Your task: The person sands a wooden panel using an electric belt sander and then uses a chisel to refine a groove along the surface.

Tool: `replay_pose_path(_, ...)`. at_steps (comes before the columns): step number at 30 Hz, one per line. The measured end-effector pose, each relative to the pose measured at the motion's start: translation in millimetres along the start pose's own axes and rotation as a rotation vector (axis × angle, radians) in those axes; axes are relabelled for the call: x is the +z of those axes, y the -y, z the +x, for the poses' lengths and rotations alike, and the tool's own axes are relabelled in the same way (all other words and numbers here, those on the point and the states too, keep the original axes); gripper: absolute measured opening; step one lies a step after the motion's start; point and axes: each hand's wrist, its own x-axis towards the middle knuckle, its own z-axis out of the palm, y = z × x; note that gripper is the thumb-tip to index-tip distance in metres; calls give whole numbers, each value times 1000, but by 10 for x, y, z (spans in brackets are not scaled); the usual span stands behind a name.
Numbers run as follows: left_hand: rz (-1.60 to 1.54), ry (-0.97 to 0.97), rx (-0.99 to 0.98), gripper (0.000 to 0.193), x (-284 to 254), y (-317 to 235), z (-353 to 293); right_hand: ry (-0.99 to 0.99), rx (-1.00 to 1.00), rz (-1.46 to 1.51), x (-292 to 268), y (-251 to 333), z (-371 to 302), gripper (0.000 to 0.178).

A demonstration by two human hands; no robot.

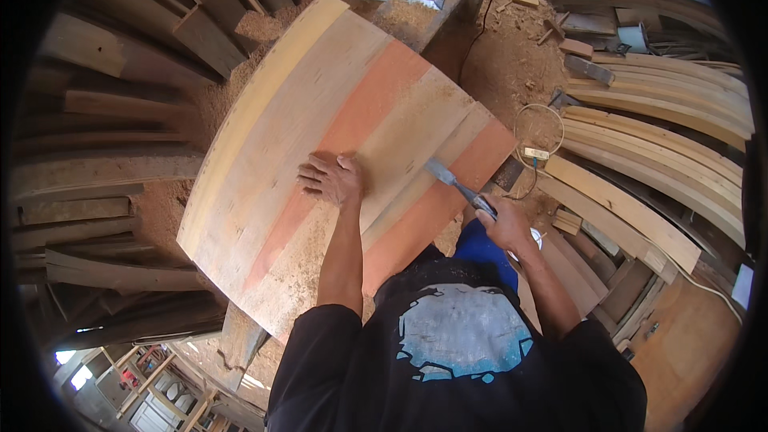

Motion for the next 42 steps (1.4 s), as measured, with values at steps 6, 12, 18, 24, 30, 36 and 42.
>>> replay_pose_path(6, -10, 62, -62, 87, 0, 83, 19, 118, 6, 43, -75, -104, -283, 30)
replay_pose_path(12, -26, 73, -31, 88, -75, -6, 23, -29, -77, 14, 345, 256, 307, 31)
replay_pose_path(18, 1, 42, -31, 87, -14, 88, -7, 123, 105, 37, 60, 122, -296, 39)
replay_pose_path(24, -38, 52, -26, 87, -85, 12, -3, 109, 35, 15, 59, 43, -253, 34)
replay_pose_path(30, -5, 40, -25, 87, -11, 37, -11, 67, 49, -17, 247, 89, -92, 34)
replay_pose_path(36, -4, 66, -44, 87, -63, 49, -5, 85, 3, 30, 117, -169, -449, 32)
replay_pose_path(42, -39, 56, -2, 88, -68, -51, 45, 45, -15, 7, 429, 363, 264, 29)
